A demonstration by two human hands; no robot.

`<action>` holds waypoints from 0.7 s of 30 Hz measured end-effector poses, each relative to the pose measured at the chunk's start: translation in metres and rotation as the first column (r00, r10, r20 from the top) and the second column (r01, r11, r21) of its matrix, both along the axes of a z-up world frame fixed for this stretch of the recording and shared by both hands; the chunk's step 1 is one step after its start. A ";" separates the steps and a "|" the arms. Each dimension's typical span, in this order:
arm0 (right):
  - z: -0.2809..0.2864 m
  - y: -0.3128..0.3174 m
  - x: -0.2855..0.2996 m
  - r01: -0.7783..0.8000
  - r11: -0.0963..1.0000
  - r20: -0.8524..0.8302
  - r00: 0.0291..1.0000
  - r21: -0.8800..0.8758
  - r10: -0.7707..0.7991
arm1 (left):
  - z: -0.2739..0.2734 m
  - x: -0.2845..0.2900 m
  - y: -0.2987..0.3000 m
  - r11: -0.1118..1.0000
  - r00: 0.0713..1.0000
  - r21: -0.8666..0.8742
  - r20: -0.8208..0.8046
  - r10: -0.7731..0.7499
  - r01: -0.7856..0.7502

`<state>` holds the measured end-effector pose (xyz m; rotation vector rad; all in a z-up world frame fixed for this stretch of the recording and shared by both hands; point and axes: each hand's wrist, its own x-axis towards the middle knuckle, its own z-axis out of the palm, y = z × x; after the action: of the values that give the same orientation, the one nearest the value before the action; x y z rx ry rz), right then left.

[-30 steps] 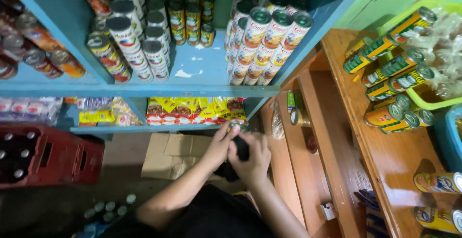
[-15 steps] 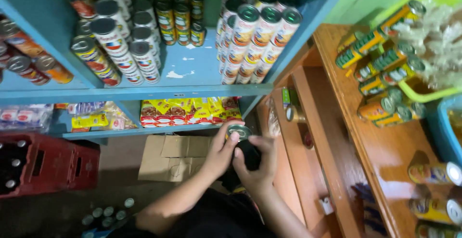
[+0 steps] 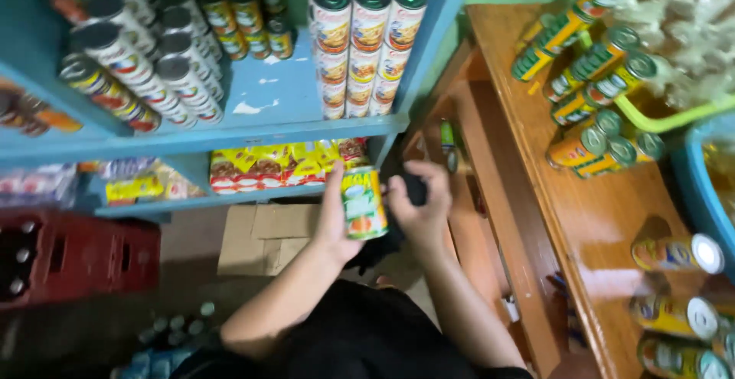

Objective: Cleaning canned goods with a cloth and organizing them on grocery store shelves.

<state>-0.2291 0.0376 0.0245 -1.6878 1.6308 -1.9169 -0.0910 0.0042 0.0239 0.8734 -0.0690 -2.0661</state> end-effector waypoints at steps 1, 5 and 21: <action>-0.006 -0.009 -0.020 0.023 0.999 -0.015 1.000 -0.041 -0.023 | 0.007 -0.016 -0.001 0.998 0.989 0.062 -0.147 0.014 -0.005; 0.023 0.021 -0.048 0.090 0.996 0.162 0.982 0.021 -0.093 | -0.005 -0.052 -0.012 0.951 0.937 0.254 -0.251 0.243 -0.179; -0.032 0.031 -0.100 -0.220 0.975 -0.532 0.823 0.020 0.196 | -0.041 -0.111 0.050 0.851 0.857 0.120 -0.005 0.515 -0.511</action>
<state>-0.3290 0.0683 -0.0077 -2.4644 1.4636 -1.4640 -0.2015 0.0538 -0.0170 0.8151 0.2811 -1.5883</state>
